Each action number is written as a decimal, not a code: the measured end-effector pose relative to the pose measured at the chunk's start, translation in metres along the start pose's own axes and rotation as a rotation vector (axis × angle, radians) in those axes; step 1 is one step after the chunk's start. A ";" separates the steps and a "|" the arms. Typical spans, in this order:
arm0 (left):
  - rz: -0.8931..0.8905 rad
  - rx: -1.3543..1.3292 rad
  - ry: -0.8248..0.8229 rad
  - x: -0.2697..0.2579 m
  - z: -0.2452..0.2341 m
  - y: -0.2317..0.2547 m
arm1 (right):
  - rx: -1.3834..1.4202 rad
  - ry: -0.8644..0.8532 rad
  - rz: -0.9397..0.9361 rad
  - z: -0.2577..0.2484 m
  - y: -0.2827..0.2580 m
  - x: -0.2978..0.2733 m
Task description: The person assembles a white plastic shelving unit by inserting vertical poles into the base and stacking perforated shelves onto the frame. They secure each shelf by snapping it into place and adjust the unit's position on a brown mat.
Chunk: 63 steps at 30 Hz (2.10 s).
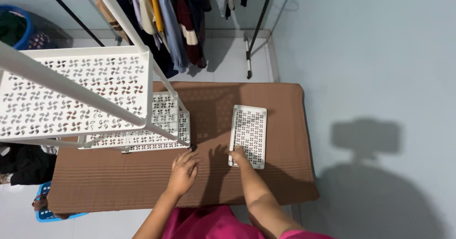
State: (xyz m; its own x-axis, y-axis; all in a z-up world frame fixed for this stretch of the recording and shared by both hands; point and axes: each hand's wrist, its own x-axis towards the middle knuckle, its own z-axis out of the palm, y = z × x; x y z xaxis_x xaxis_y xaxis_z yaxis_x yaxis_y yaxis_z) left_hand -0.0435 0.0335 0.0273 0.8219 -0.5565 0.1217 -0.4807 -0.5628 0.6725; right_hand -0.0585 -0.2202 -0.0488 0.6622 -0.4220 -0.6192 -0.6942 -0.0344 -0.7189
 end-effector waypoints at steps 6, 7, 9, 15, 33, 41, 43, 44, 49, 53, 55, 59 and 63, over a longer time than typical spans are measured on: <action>-0.031 -0.021 -0.058 0.004 -0.002 0.008 | 0.141 -0.212 0.106 -0.005 0.010 0.008; -0.030 -0.025 -0.076 0.008 -0.003 0.013 | 0.178 -0.215 0.088 -0.011 0.010 0.009; -0.040 -0.095 -0.065 0.018 -0.008 0.027 | 0.196 -0.199 -0.019 -0.019 0.008 0.005; 0.037 -0.385 0.071 0.049 -0.025 0.082 | -0.132 -0.132 -0.668 -0.032 -0.011 -0.038; 0.338 -0.855 0.500 0.011 -0.163 0.127 | -0.510 -0.375 -1.175 0.054 -0.144 -0.168; 0.439 -0.665 0.683 -0.009 -0.280 0.069 | -0.490 -0.550 -1.216 0.125 -0.224 -0.232; 0.326 -0.687 0.813 -0.007 -0.307 0.044 | -0.473 -0.419 -1.355 0.142 -0.250 -0.244; 0.269 -0.697 0.877 -0.006 -0.319 0.030 | -0.462 -0.352 -1.424 0.150 -0.264 -0.250; -0.043 -0.543 0.934 0.014 -0.357 -0.055 | -0.119 -0.468 -1.362 0.181 -0.341 -0.270; -0.139 -0.759 0.664 0.038 -0.353 -0.106 | 0.174 -0.394 -1.428 0.211 -0.392 -0.271; -0.172 -0.705 0.553 0.047 -0.348 -0.122 | 0.316 -0.441 -1.331 0.229 -0.410 -0.265; -0.158 -0.766 0.415 0.055 -0.344 -0.136 | 0.369 -0.418 -1.239 0.248 -0.420 -0.251; -0.132 -0.801 0.296 0.058 -0.351 -0.134 | 0.339 -0.428 -1.210 0.256 -0.424 -0.240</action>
State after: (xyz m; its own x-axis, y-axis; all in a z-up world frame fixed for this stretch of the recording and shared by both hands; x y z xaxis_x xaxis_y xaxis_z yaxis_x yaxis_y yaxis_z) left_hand 0.1757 0.2912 0.2003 0.9552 -0.2720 0.1168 -0.1070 0.0506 0.9930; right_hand 0.1487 0.1276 0.3237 0.8882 0.0332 0.4582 0.4554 0.0682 -0.8877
